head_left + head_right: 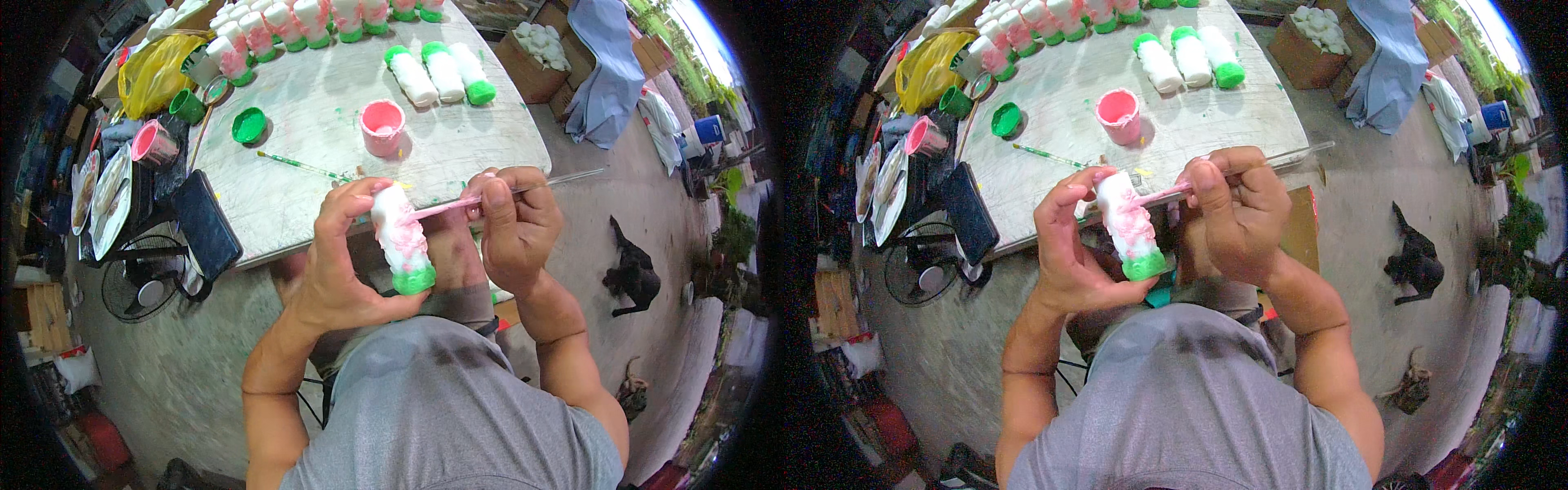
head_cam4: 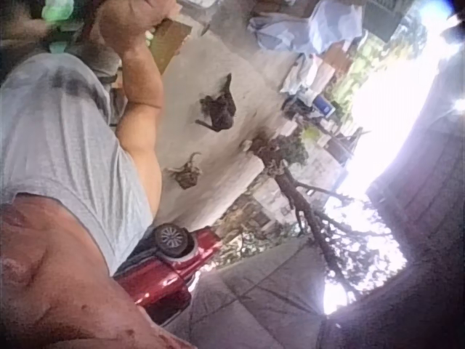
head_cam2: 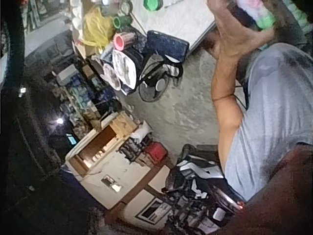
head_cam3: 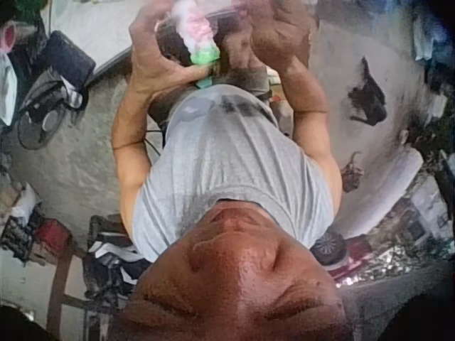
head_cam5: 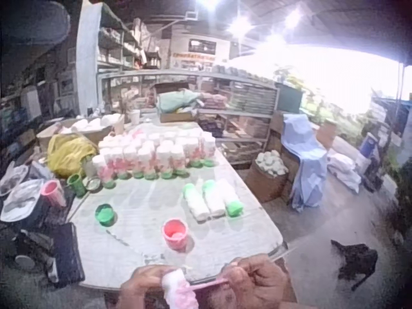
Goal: The person paints pink floral patterns onto small white cylindrical objects that have green-painted bases. They use a fine brush to apply pink paint from a small container, rotating each object to complete the design before setting it aside.
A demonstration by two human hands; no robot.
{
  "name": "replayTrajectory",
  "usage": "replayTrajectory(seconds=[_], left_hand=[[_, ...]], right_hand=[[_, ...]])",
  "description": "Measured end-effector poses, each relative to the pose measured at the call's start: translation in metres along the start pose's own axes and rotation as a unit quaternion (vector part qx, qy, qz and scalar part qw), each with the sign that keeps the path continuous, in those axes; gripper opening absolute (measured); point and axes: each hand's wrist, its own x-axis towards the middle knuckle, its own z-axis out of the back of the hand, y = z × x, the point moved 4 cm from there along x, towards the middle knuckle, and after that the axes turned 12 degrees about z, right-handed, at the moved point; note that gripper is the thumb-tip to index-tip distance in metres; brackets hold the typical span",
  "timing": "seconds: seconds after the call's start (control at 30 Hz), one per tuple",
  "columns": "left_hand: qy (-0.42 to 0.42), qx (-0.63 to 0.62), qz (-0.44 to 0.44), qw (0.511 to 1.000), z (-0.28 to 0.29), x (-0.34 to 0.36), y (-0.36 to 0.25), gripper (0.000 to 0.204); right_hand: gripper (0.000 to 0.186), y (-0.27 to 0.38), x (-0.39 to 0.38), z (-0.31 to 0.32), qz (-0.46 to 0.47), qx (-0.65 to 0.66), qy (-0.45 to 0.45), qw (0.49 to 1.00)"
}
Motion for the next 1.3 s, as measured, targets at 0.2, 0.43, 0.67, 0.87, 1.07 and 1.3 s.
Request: replayTrajectory(seconds=[0.2, 0.43, 0.67, 0.87, 1.07, 1.3], left_hand=[[0.001, -0.089, 0.020, 0.996, -0.001, -0.006, 0.007, 0.113], [0.001, -0.115, -0.049, 0.992, -0.002, -0.006, 0.009, 0.118], [-0.006, -0.112, -0.058, 0.992, -0.003, -0.004, 0.007, 0.117], [-0.007, -0.129, -0.050, 0.990, -0.003, -0.006, 0.006, 0.120], [0.000, -0.125, -0.059, 0.990, -0.003, -0.006, 0.006, 0.122], [0.010, -0.144, -0.053, 0.988, -0.004, -0.005, 0.008, 0.123]], right_hand=[[0.011, 0.006, -0.006, 0.007, 0.047, 0.052, -0.040, 0.997], [0.010, 0.008, -0.019, 0.013, 0.011, 0.144, -0.057, 0.988], [0.009, 0.008, -0.024, 0.009, -0.015, 0.085, -0.041, 0.995], [0.011, 0.003, -0.026, 0.014, -0.066, 0.139, -0.075, 0.985], [0.013, 0.008, -0.023, 0.005, -0.079, 0.113, -0.076, 0.988], [0.013, 0.009, -0.026, 0.004, -0.062, 0.101, -0.072, 0.990]])
